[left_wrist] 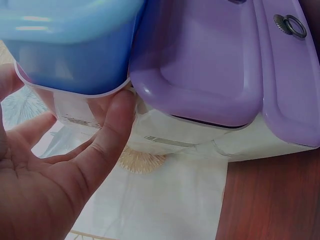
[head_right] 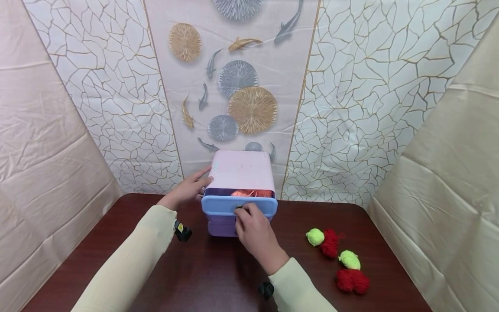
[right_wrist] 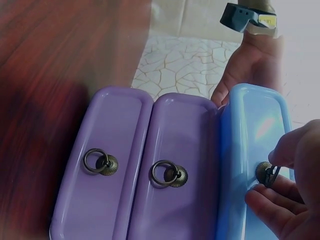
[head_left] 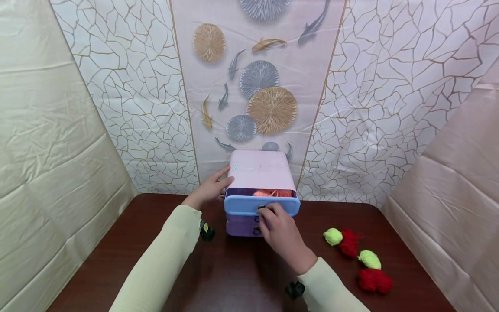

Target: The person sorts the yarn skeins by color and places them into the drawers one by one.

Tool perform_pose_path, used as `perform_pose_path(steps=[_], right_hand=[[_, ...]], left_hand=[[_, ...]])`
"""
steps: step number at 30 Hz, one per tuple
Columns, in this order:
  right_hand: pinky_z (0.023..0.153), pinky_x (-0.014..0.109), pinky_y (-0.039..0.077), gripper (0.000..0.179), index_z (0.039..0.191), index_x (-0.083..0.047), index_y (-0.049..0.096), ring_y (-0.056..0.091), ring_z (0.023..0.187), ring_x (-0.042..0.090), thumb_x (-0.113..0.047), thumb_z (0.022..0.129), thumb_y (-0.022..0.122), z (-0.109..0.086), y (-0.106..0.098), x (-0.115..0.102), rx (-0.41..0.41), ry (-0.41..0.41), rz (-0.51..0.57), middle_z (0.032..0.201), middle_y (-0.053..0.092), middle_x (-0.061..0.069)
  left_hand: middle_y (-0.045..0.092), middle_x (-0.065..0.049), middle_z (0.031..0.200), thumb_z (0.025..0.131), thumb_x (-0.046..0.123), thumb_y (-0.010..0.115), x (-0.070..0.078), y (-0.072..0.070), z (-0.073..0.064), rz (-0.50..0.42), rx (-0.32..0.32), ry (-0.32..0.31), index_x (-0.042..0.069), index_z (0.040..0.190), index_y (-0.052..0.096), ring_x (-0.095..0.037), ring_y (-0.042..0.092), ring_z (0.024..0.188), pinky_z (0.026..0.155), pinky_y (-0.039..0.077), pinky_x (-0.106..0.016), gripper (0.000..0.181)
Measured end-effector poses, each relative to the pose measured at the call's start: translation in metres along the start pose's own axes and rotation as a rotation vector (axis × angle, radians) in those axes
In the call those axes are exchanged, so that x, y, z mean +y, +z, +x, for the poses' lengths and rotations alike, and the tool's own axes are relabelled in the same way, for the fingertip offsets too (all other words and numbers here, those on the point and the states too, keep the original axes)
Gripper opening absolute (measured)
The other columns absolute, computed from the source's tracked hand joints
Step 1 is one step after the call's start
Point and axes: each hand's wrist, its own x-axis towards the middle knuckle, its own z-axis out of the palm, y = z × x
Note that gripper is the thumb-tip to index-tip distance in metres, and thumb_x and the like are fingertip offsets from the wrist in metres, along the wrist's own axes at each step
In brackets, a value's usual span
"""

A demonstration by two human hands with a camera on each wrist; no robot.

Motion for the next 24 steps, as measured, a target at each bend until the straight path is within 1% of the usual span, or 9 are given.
perform_pose_path(steps=[6,9,12,17,20,24], right_hand=[[0.072,0.029,0.058,0.019,0.106,-0.009,0.072,0.063,0.087,0.015,-0.01,0.087,0.07,0.005,0.004,0.004,-0.007,0.022,-0.017,0.1,0.061,0.006],[0.07,0.028,0.058,0.02,0.107,-0.009,0.073,0.063,0.085,0.015,-0.009,0.087,0.07,0.007,0.007,0.006,-0.011,0.029,-0.025,0.1,0.061,0.006],[0.068,0.027,0.057,0.021,0.108,-0.009,0.073,0.064,0.084,0.015,-0.008,0.087,0.07,0.009,0.009,0.008,-0.009,0.031,-0.039,0.099,0.062,0.005],[0.066,0.028,0.057,0.022,0.108,-0.009,0.073,0.064,0.085,0.017,-0.006,0.087,0.069,0.013,0.012,0.011,0.001,0.034,-0.048,0.1,0.062,0.006],[0.065,0.029,0.057,0.023,0.109,-0.009,0.073,0.064,0.085,0.017,-0.006,0.086,0.07,0.014,0.014,0.012,0.001,0.035,-0.046,0.1,0.062,0.006],[0.065,0.03,0.057,0.025,0.11,-0.008,0.072,0.065,0.085,0.019,-0.005,0.086,0.07,0.016,0.016,0.014,0.002,0.032,-0.04,0.101,0.063,0.007]], left_hand=[[0.054,-0.02,0.136,0.099,0.044,0.051,-0.001,0.0,0.001,0.031,0.019,-0.016,0.037,0.154,0.022,-0.026,0.066,0.097,0.077,0.056,-0.039,0.062],[0.057,-0.018,0.132,0.098,0.045,0.052,-0.001,0.0,0.001,0.025,0.026,-0.029,0.039,0.153,0.022,-0.024,0.067,0.095,0.081,0.056,-0.045,0.062],[0.06,-0.019,0.125,0.099,0.043,0.05,0.001,0.001,0.0,0.004,0.013,-0.028,0.038,0.154,0.021,-0.023,0.067,0.09,0.083,0.055,-0.049,0.062],[0.064,-0.02,0.115,0.101,0.041,0.048,0.0,0.001,-0.001,-0.042,-0.016,-0.009,0.034,0.155,0.018,-0.019,0.067,0.084,0.081,0.057,-0.048,0.062],[0.064,-0.023,0.115,0.101,0.039,0.048,0.0,0.001,-0.001,-0.072,-0.024,-0.002,0.033,0.155,0.018,-0.019,0.067,0.084,0.082,0.055,-0.051,0.062],[0.06,-0.026,0.122,0.101,0.037,0.048,0.0,0.002,-0.002,-0.094,-0.027,0.0,0.032,0.155,0.018,-0.02,0.067,0.084,0.086,0.053,-0.057,0.062]])
